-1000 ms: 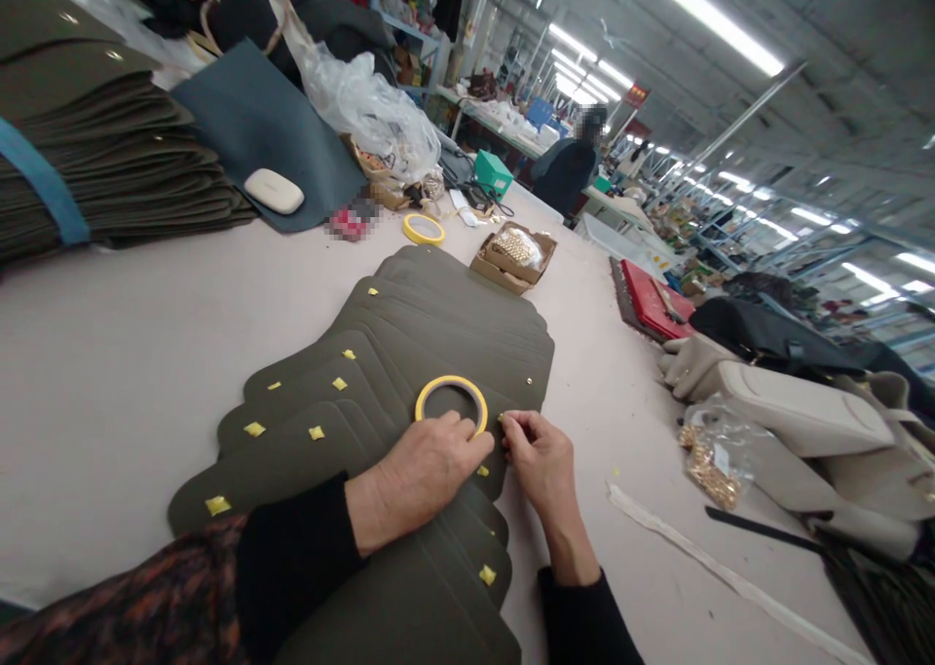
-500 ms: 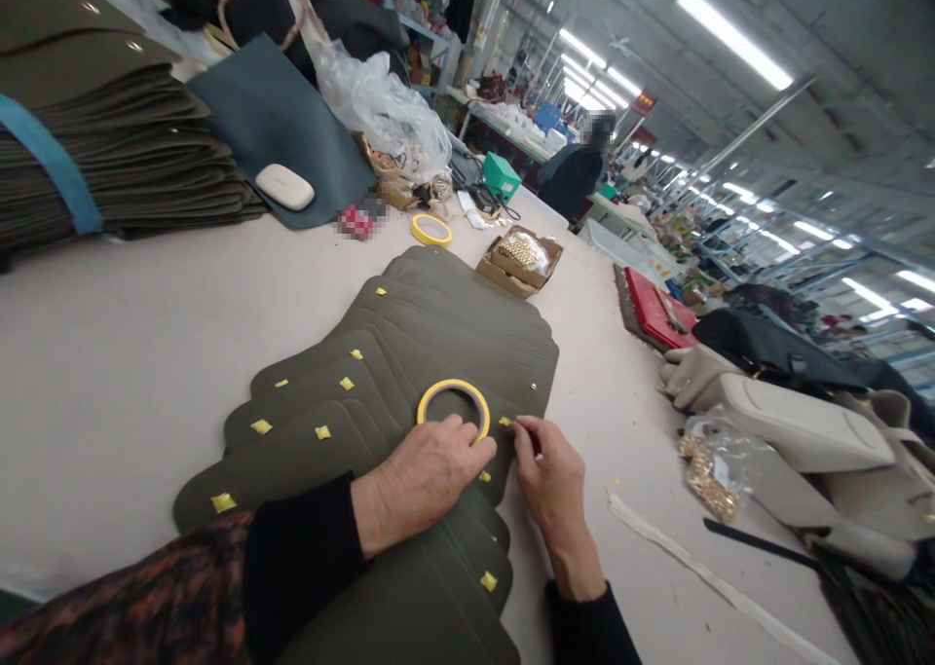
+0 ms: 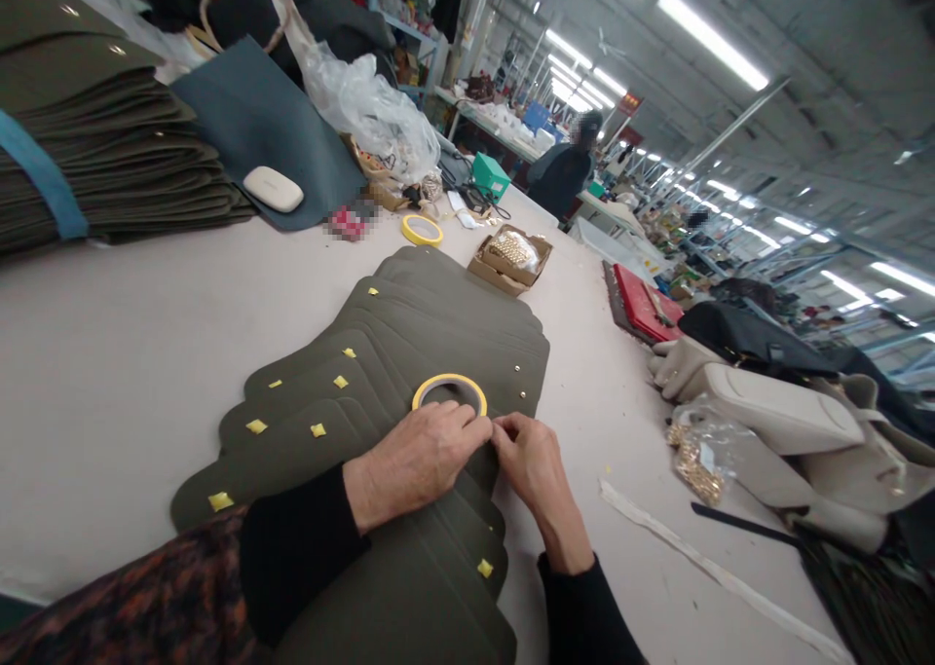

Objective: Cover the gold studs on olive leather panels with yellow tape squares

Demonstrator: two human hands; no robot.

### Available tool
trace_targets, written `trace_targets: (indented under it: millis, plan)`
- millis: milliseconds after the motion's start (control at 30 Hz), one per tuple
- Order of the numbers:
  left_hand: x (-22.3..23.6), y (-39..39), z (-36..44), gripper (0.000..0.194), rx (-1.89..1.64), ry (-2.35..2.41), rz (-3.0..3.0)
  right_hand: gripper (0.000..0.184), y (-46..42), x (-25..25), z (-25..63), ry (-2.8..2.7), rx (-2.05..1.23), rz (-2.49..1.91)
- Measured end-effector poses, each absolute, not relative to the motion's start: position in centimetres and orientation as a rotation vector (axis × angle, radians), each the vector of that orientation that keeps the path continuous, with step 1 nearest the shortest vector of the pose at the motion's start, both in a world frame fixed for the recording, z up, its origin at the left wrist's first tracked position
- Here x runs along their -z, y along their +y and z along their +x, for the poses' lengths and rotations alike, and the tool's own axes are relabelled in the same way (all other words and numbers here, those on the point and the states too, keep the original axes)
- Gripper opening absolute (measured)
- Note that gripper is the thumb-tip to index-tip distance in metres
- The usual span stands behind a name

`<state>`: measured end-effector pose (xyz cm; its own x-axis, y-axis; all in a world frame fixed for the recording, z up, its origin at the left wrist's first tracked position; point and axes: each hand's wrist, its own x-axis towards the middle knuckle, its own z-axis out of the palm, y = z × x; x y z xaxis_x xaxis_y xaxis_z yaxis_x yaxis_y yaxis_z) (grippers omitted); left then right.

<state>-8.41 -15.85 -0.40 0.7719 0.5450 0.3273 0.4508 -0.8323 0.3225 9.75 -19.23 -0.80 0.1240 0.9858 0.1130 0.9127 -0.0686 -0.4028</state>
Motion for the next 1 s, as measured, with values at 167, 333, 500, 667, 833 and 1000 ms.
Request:
trace_targets:
  millis: [167,333,500,667,833,1000]
  plan:
    - [0.4,-15.6,-8.9,0.020,-0.699,0.701,2.642,0.016,-21.4,0.2,9.9,-1.743,-0.556,-1.884]
    - [0.9,-15.8,-8.8,0.044,-0.828,0.624,2.576,0.019,-22.7,-0.1,9.6,-1.573,-0.510,-1.585]
    - [1.1,-16.1,-8.4,0.043,-0.853,0.641,2.564,0.016,-23.0,-0.6,8.6,-1.833,-0.228,-1.408]
    - [0.9,-16.3,-8.4,0.031,-0.784,0.663,2.557,0.017,-23.0,-0.3,8.2,-1.931,0.000,-1.436]
    - [0.3,-16.3,-8.4,0.014,-0.761,0.653,2.519,0.015,-23.3,0.2,7.9,-1.872,0.189,-1.464]
    - [0.0,-16.3,-8.2,0.022,-0.843,0.704,2.637,0.011,-23.7,-0.6,7.1,-1.560,-0.152,-1.606]
